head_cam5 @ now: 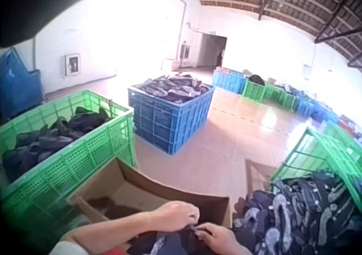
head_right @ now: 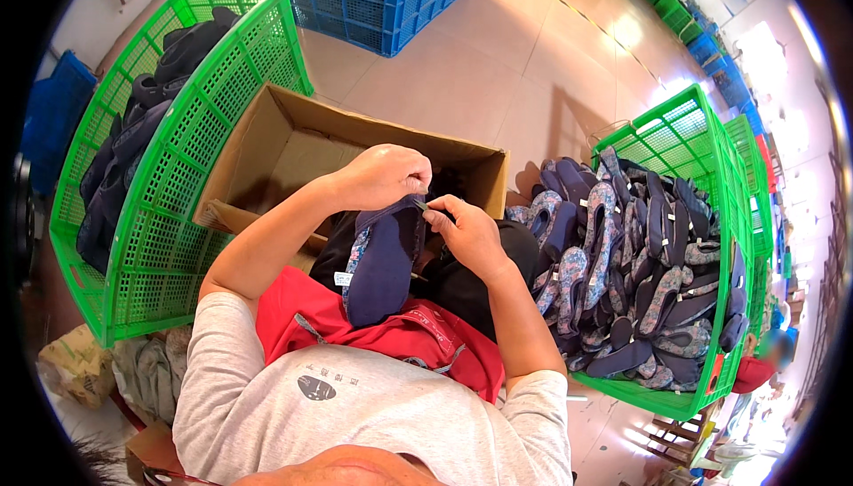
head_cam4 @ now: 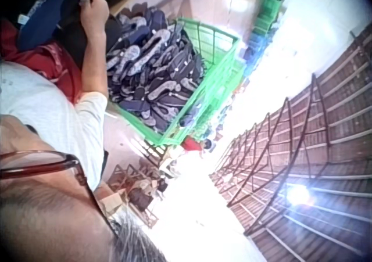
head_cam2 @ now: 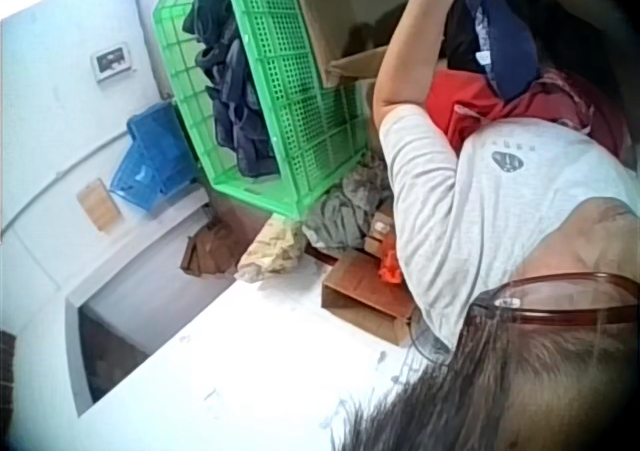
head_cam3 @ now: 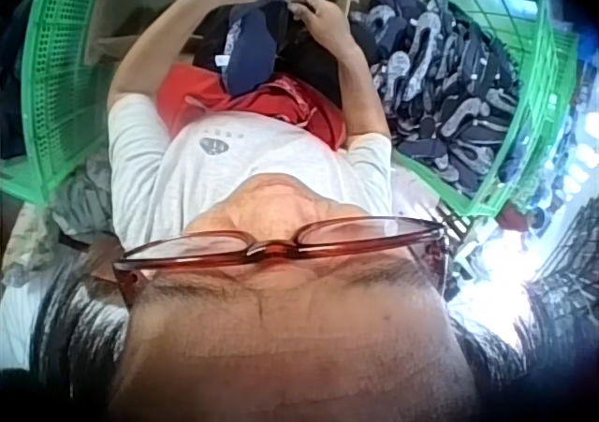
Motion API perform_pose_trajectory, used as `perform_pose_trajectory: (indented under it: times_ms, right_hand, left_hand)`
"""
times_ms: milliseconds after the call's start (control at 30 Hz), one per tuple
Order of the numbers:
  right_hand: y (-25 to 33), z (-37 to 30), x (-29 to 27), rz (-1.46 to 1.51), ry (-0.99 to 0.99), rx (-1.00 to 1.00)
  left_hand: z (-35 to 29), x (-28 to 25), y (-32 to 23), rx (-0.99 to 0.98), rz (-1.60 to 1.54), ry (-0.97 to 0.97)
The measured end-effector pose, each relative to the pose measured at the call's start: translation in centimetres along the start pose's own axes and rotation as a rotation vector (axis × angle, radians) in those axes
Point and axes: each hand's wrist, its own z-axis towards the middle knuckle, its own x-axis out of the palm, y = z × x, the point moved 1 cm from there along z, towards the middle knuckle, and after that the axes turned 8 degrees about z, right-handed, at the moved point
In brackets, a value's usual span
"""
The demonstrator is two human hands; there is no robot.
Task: The person sits on the floor and uses a small blade to trim loose threads and fabric edges from the straps of floral-patterned slippers. They pick up slippers from a green basket, trim the edges, and place them into a cardboard box.
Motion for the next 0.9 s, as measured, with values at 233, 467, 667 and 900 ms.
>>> perform_pose_trajectory:
  times_ms: [233, 467, 667, 900]
  right_hand:
    - [0.5, 0.1, -0.3, -0.004, 0.002, 0.012]
    - [3.3, 0.5, -0.7, -0.272, 0.062, -0.021]
    - [4.3, 1.0, -0.7, -0.413, 0.066, -0.042]
    - [4.7, 1.4, -0.6, -0.441, 0.080, -0.035]
  left_hand:
    - [0.2, -0.2, 0.2, -0.031, 0.000, -0.027]
    - [0.4, 0.4, 0.2, -0.072, -0.022, -0.084]
    - [0.7, 0.7, 0.0, -0.074, -0.024, -0.098]
    - [0.7, 0.6, 0.2, -0.097, -0.043, -0.099]
